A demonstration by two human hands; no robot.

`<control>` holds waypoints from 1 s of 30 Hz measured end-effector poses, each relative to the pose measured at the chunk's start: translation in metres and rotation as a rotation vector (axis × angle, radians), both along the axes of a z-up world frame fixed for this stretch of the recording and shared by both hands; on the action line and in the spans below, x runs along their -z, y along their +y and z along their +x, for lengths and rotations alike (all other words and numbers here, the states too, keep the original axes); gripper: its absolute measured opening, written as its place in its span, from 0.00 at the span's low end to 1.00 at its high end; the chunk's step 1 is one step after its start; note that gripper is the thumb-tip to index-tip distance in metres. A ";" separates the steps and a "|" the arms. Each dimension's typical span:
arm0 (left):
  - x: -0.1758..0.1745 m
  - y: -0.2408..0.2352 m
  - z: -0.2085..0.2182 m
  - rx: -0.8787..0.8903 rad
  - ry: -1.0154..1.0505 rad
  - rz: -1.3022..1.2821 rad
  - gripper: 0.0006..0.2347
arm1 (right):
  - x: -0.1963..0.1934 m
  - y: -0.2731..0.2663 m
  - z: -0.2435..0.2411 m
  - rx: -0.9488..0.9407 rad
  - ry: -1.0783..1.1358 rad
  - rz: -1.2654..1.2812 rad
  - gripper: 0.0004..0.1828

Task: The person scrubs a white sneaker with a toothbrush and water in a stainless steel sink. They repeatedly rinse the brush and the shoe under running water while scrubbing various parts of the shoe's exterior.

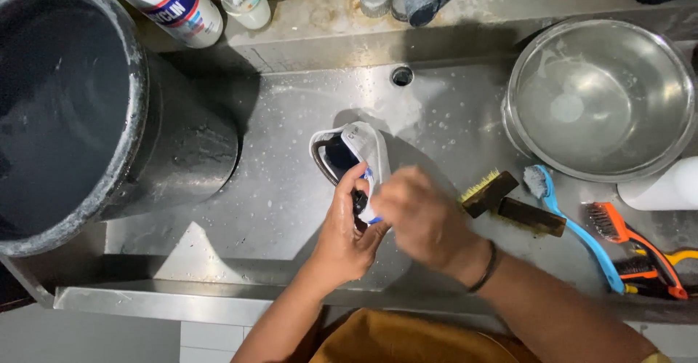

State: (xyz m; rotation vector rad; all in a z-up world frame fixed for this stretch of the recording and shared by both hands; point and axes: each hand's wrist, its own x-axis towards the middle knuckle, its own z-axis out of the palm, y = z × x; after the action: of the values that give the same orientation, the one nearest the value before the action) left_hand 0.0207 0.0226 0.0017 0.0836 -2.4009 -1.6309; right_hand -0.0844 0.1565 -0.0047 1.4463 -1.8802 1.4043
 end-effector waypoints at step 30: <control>0.002 -0.007 0.003 0.034 -0.038 0.111 0.39 | 0.013 -0.001 -0.005 -0.157 0.002 -0.035 0.13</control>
State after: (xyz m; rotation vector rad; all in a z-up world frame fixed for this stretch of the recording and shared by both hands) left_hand 0.0236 0.0157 -0.0003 0.0946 -2.3508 -1.7929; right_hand -0.0895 0.1551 -0.0177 1.6073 -1.7643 1.4981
